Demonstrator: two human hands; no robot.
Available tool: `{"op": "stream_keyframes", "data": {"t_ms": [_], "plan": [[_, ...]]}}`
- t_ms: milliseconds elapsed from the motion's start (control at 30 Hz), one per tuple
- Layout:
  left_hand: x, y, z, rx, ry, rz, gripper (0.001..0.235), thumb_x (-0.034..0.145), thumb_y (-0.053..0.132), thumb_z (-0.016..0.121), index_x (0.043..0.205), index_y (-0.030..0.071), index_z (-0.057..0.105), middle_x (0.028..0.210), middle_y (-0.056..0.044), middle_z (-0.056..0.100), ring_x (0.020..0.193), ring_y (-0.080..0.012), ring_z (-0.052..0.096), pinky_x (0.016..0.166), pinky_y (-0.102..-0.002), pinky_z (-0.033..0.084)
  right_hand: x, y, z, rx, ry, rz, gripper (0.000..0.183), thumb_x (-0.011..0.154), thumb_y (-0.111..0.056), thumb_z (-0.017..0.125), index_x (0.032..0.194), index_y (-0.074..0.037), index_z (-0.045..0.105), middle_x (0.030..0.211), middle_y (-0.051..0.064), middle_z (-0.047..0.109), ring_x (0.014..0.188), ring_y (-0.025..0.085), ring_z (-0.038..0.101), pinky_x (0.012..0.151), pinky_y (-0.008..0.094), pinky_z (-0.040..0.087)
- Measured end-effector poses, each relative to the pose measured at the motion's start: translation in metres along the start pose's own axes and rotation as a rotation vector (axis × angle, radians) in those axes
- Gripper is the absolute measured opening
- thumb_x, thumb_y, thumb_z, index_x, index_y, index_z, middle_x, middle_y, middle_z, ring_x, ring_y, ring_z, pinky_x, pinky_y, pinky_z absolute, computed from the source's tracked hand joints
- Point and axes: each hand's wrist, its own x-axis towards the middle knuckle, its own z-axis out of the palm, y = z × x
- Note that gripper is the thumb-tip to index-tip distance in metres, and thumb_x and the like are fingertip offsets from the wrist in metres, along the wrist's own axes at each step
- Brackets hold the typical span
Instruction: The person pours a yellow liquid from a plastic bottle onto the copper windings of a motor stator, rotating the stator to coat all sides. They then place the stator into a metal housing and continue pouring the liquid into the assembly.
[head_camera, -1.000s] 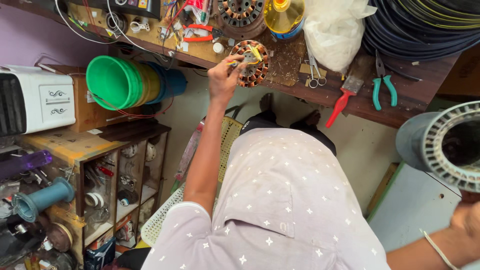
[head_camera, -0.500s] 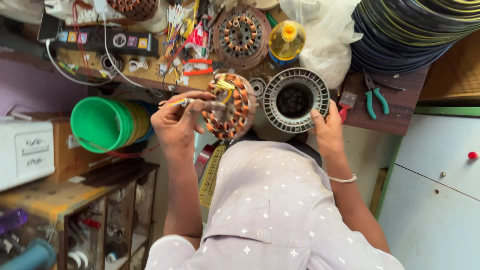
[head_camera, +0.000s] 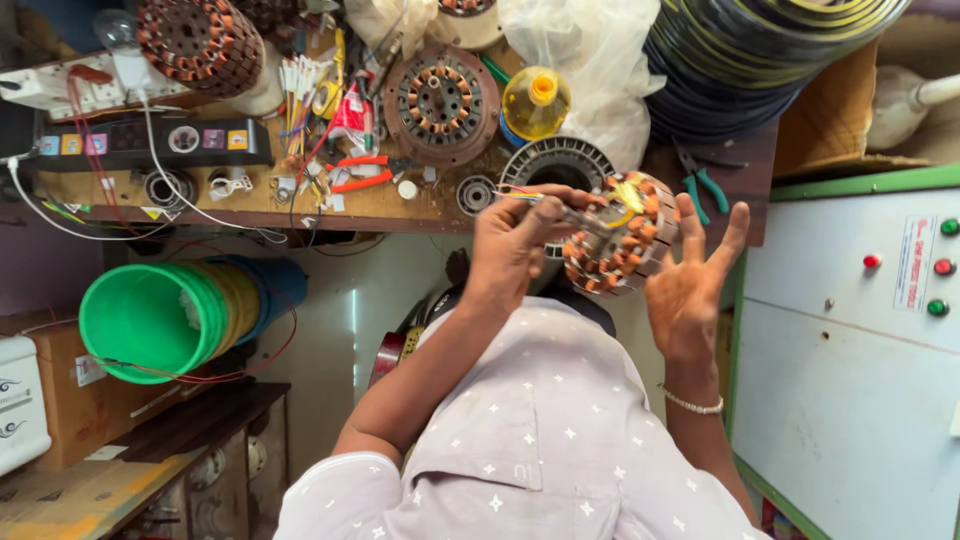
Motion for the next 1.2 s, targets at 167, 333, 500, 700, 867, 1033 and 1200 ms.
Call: {"op": "stream_keyframes", "data": {"t_ms": [167,333,500,700,867,1033,1200], "plan": [[0.003,-0.020,0.023,-0.017,-0.063,-0.090,0.026,0.102,0.019,0.068,0.120,0.000,0.069,0.118,-0.011,0.075,0.100,-0.0182,0.075,0.044,-0.014,0.038,0.004,-0.018,0.016,-0.214,-0.143,-0.160,0.133,0.080,-0.069,0.080,0.168,-0.019,-0.007,0.170,0.019,0.025,0.151,0.033,0.034,0.128,0.047,0.038],[0.003,-0.035,0.038,0.015,-0.101,-0.088,0.024,0.102,0.019,0.066,0.119,0.003,0.069,0.117,-0.009,0.076,0.099,-0.0173,0.075,0.043,-0.015,0.039,0.003,-0.041,0.014,-0.398,-0.128,-0.220,0.130,0.085,-0.067,0.077,0.165,-0.007,-0.005,0.162,0.022,0.037,0.144,0.030,0.047,0.123,0.041,0.042],[0.011,-0.034,0.032,-0.036,-0.136,-0.072,0.042,0.104,0.028,0.062,0.138,0.004,0.055,0.130,-0.011,0.069,0.095,-0.0239,0.076,0.045,-0.019,0.047,0.015,-0.051,0.006,-0.334,-0.149,-0.119,0.129,0.090,-0.036,0.094,0.170,-0.020,-0.006,0.152,0.017,0.041,0.130,0.025,0.051,0.114,0.040,0.047],[-0.012,-0.005,-0.080,0.211,0.304,0.264,0.069,0.102,0.056,0.055,0.153,0.017,0.027,0.120,-0.026,0.070,0.071,-0.0294,0.077,0.037,-0.024,0.050,0.053,-0.049,0.007,-1.094,-0.376,-0.180,0.132,0.069,-0.023,0.100,0.163,-0.026,0.008,0.159,0.017,0.034,0.138,0.030,0.045,0.119,0.048,0.045],[-0.048,0.011,-0.132,0.195,0.698,0.505,0.069,0.105,0.062,0.041,0.155,0.016,0.026,0.104,-0.020,0.070,0.062,-0.0217,0.068,0.040,-0.022,0.045,0.081,-0.033,0.056,-1.661,-0.535,-0.230,0.128,0.050,-0.028,0.101,0.154,-0.021,0.028,0.152,0.018,0.036,0.138,0.041,0.040,0.100,0.059,0.045],[-0.053,0.017,-0.140,0.148,0.701,0.580,0.071,0.105,0.065,0.032,0.157,0.019,0.023,0.101,-0.016,0.067,0.061,-0.0186,0.065,0.042,-0.022,0.047,0.098,-0.002,0.093,-1.870,-0.625,-0.095,0.120,0.051,-0.031,0.097,0.155,-0.026,0.037,0.150,0.013,0.039,0.129,0.039,0.042,0.089,0.057,0.048],[-0.049,0.019,-0.160,0.099,0.711,0.590,0.068,0.106,0.062,0.033,0.157,0.018,0.022,0.100,-0.015,0.066,0.060,-0.0176,0.065,0.041,-0.022,0.046,0.097,0.030,0.094,-1.933,-0.611,0.029,0.122,0.051,-0.036,0.100,0.155,-0.026,0.035,0.149,0.013,0.038,0.129,0.042,0.042,0.085,0.059,0.046]]}}
